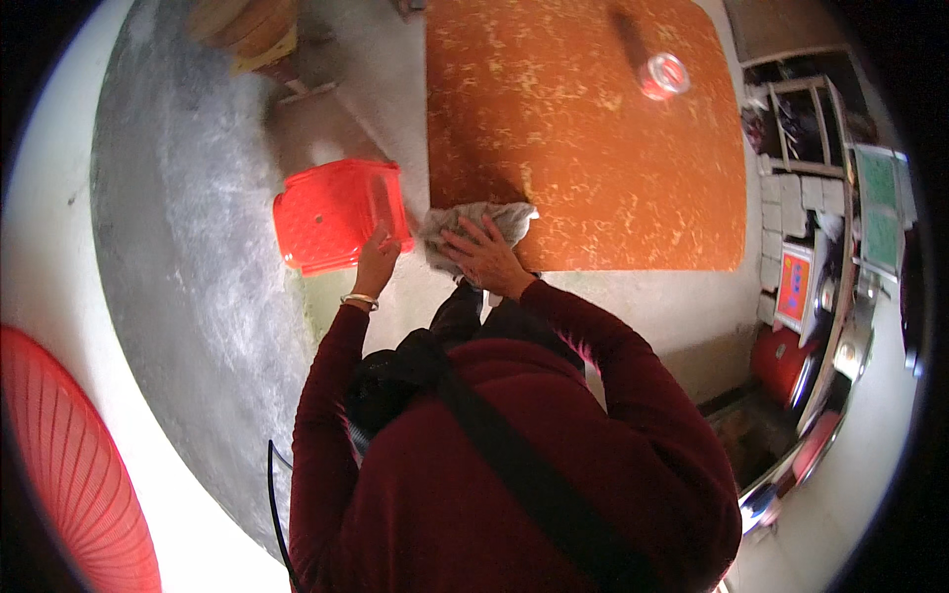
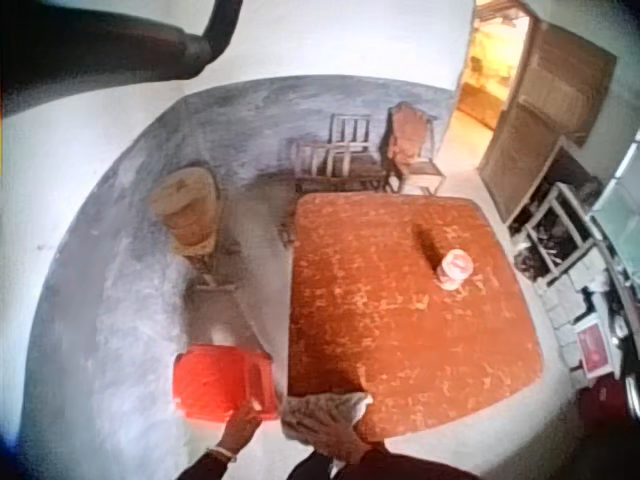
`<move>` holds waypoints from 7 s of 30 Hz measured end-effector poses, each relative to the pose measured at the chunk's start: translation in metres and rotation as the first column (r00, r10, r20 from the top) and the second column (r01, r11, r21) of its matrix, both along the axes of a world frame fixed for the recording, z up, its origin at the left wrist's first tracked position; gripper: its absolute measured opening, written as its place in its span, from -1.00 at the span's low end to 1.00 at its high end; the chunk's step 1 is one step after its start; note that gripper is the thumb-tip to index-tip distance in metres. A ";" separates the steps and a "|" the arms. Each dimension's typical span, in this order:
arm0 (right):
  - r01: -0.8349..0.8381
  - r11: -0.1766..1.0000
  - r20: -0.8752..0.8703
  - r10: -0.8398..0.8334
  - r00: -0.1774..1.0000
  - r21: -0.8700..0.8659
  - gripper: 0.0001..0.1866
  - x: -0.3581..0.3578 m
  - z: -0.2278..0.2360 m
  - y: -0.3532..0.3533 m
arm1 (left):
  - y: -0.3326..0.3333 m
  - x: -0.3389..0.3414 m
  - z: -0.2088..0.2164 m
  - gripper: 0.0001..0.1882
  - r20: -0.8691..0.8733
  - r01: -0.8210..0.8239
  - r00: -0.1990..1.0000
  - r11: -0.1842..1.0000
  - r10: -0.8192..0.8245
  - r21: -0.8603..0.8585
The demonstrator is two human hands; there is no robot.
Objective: The person washes a cloth in a sink, wrings it out, and then uses it to wipe a table surface. The person moves from the sink area to a table, wiping the surface thoroughly with the damp cloth.
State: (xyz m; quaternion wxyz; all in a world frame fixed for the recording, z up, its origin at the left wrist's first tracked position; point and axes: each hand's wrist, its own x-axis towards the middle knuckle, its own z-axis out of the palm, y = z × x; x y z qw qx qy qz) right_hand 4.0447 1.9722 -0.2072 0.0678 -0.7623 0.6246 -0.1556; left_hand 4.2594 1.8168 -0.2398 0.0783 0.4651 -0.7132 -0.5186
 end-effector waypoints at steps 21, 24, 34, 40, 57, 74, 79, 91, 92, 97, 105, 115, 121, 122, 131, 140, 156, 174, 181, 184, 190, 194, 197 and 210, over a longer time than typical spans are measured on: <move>0.671 0.737 0.004 -0.673 0.740 -0.075 -0.45 -0.068 -0.022 0.081 | 0.016 -0.150 0.032 -0.30 0.169 0.400 0.916 0.786 -0.364 -0.471; 0.524 0.852 -0.042 -0.523 0.851 0.008 -0.51 -0.047 0.001 0.073 | 0.029 -0.174 0.042 -0.28 0.118 0.420 0.905 0.812 -0.409 -0.405; 0.710 0.699 -0.129 -0.699 0.704 0.084 -0.48 -0.191 -0.026 0.214 | 0.107 -0.257 0.033 -0.09 0.328 0.425 0.879 0.879 -0.345 -0.216; 0.882 0.464 -0.171 -0.878 0.447 -0.083 -0.58 -0.345 -0.036 0.328 | 0.160 -0.318 0.032 0.37 0.684 0.471 0.659 0.880 -0.313 -0.052; 0.775 0.520 0.009 -0.828 0.561 -0.359 -0.67 -0.462 0.090 0.338 | 0.172 -0.326 0.025 0.53 0.744 0.478 0.620 0.872 -0.249 -0.106; 0.797 0.603 -0.076 -0.793 0.604 0.040 -0.36 -0.310 -0.004 0.271 | 0.172 -0.324 0.029 0.51 0.731 0.473 0.639 0.872 -0.241 -0.127; 0.676 0.716 -0.153 -0.659 0.737 0.175 -0.48 -0.331 0.001 0.314 | 0.175 -0.326 0.029 0.51 0.721 0.477 0.648 0.868 -0.244 -0.134; 0.727 0.686 -0.059 -0.725 0.686 0.022 -0.50 -0.571 -0.023 0.287 | 0.165 -0.336 -0.003 0.50 0.812 0.526 0.555 0.832 -0.181 -0.174; 0.717 0.697 -0.068 -0.716 0.695 0.003 -0.49 -0.578 -0.028 0.284 | 0.165 -0.329 -0.025 0.47 0.759 0.582 0.626 0.754 -0.176 -0.304; 0.596 0.803 -0.002 -0.596 0.803 0.028 -0.41 -0.545 0.003 0.306 | 0.249 -0.447 -0.014 0.38 0.679 0.450 0.731 0.799 -0.072 -0.399; 0.162 0.977 0.175 -0.185 0.967 0.138 -0.33 -0.550 0.012 0.354 | 0.329 -0.573 0.040 0.55 0.772 0.334 0.621 0.937 -0.134 -0.106; 0.451 0.890 0.000 -0.452 0.892 -0.074 -0.40 -0.679 -0.023 0.183 | 0.331 -0.571 0.041 0.54 0.655 0.245 0.751 0.957 -0.085 -0.156; 0.321 0.947 -0.021 -0.320 0.947 0.017 -0.41 -0.598 0.004 0.240 | 0.333 -0.572 0.047 0.53 0.689 0.222 0.723 0.961 -0.051 -0.162; 0.229 0.973 0.000 -0.229 0.973 0.039 -0.43 -0.579 0.008 0.264 | 0.335 -0.573 0.050 0.52 0.704 0.224 0.709 0.962 -0.052 -0.154; -0.042 0.990 -0.046 0.049 0.998 0.138 -0.42 -0.619 0.003 0.262 | 0.328 -0.584 0.065 0.50 0.717 0.195 0.695 0.973 -0.047 -0.125; 0.352 0.935 -0.095 -0.348 0.933 0.031 -0.51 -0.751 -0.024 0.037 | 0.351 -0.587 0.058 0.49 0.710 -0.057 0.675 0.973 0.201 -0.222; -0.791 0.590 0.304 0.792 0.530 -0.159 -0.55 -0.656 0.054 0.160 | 0.470 -0.617 0.025 0.30 0.616 -0.454 0.537 0.813 0.576 -0.364; -0.827 0.563 0.096 0.823 0.559 -0.010 -0.61 -0.637 -0.024 0.284 | 0.479 -0.594 0.017 0.24 0.604 -0.310 0.614 0.859 0.508 -0.408; -0.365 0.928 -0.018 0.364 0.931 -0.075 -0.48 -0.773 -0.017 0.140 | 0.504 -0.633 0.026 0.19 0.562 -0.494 0.595 0.813 0.574 -0.308; -0.081 0.997 -0.040 0.080 0.996 -0.020 -0.48 -0.748 -0.009 0.116 | 0.500 -0.648 0.026 0.16 0.477 -0.483 0.622 0.784 0.621 -0.390; -0.749 0.663 0.051 0.747 0.663 0.023 -0.43 -0.710 0.005 0.174 | 0.428 -0.692 0.044 0.23 0.610 -0.495 0.556 0.814 0.565 -0.303; -0.741 0.670 0.089 0.736 0.671 0.039 -0.45 -0.762 0.006 0.108 | 0.375 -0.720 0.043 0.30 0.687 -0.534 0.495 0.809 0.533 -0.243; -0.542 0.828 0.165 0.560 0.812 -0.142 -0.51 -0.824 -0.002 0.021 | 0.358 -0.737 0.037 0.38 0.739 -0.564 0.414 0.787 0.532 -0.250; -0.499 0.845 0.383 0.404 0.831 0.191 -0.48 -0.799 -0.019 -0.037 | 0.337 -0.756 0.043 0.46 0.781 -0.565 0.326 0.772 0.532 -0.290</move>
